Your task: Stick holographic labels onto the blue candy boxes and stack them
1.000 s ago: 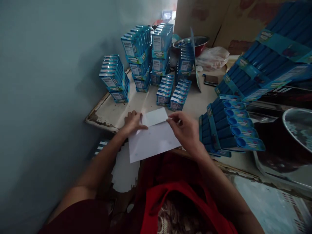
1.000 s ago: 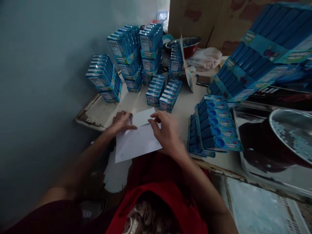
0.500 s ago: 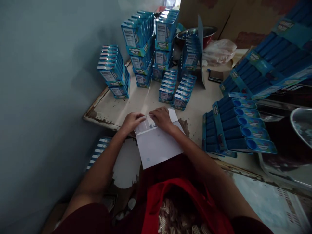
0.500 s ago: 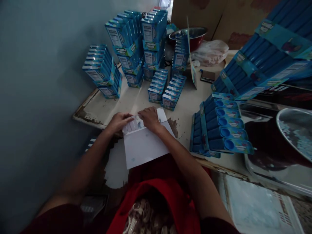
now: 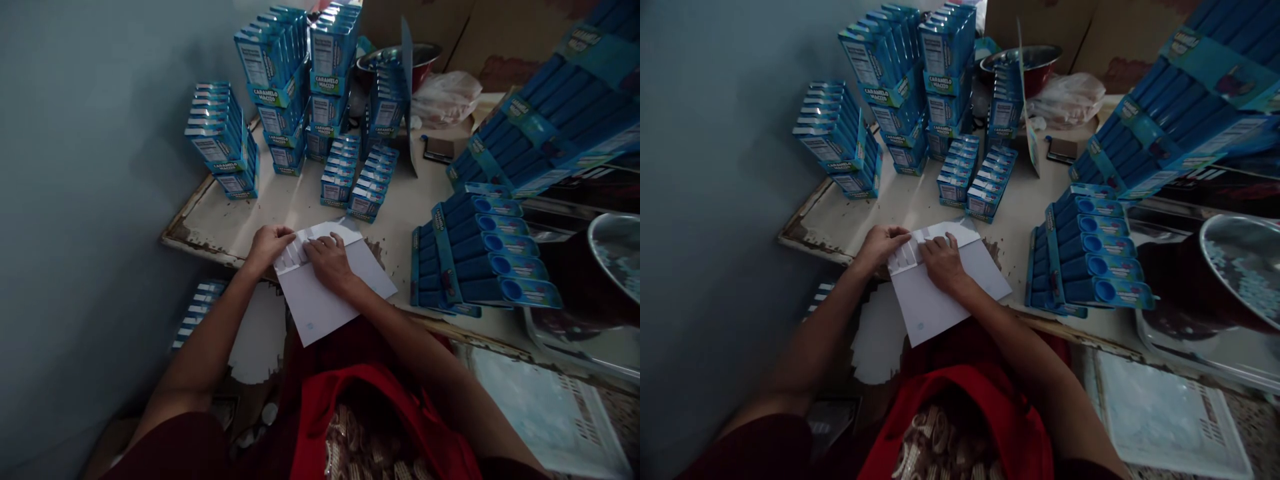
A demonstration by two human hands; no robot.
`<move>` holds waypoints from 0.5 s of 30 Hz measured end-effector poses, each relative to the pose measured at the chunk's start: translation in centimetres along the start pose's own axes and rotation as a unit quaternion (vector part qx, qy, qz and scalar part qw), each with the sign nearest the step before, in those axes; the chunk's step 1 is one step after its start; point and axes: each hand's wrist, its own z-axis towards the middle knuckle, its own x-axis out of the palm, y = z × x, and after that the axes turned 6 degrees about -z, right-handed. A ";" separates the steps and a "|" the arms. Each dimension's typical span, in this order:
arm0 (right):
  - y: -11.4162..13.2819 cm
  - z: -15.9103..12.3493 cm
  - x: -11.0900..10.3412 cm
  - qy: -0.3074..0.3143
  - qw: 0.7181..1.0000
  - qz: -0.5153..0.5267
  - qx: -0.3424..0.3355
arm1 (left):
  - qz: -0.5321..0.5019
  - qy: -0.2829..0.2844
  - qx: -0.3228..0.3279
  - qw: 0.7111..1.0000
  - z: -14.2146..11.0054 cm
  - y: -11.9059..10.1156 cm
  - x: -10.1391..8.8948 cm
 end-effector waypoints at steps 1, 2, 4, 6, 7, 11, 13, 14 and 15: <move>-0.1 -0.2 -0.3 -0.009 1.000 0.008 0.016 | 0.040 0.002 0.014 0.999 -0.2 -0.4 -0.1; -0.2 -0.2 -0.6 -0.020 0.999 0.016 0.034 | 0.088 0.005 0.026 0.996 -0.5 -0.8 -0.1; -0.5 0.4 -1.3 -0.047 0.996 0.027 0.068 | 0.177 0.010 0.048 0.983 -1.0 -1.8 0.0; -0.7 1.4 -2.0 -0.071 0.994 0.023 0.084 | 0.235 0.005 0.067 0.970 -1.4 -2.8 0.3; -0.8 1.9 -2.2 -0.077 0.994 0.013 0.082 | 0.252 0.003 0.077 0.965 -1.5 -3.2 0.4; -0.9 2.4 -2.6 -0.070 0.997 -0.034 0.027 | 0.252 -0.005 0.073 0.965 -1.4 -3.7 0.6; -0.7 1.8 -2.6 -0.053 0.998 -0.032 0.012 | 0.239 -0.011 0.061 0.969 -1.1 -3.7 0.6; -0.6 1.5 -2.6 -0.046 0.999 -0.019 0.020 | 0.237 -0.014 0.060 0.970 -1.0 -3.7 0.5; -0.5 1.1 -2.8 -0.042 0.998 0.001 0.037 | 0.240 -0.018 0.065 0.968 -0.8 -3.6 0.4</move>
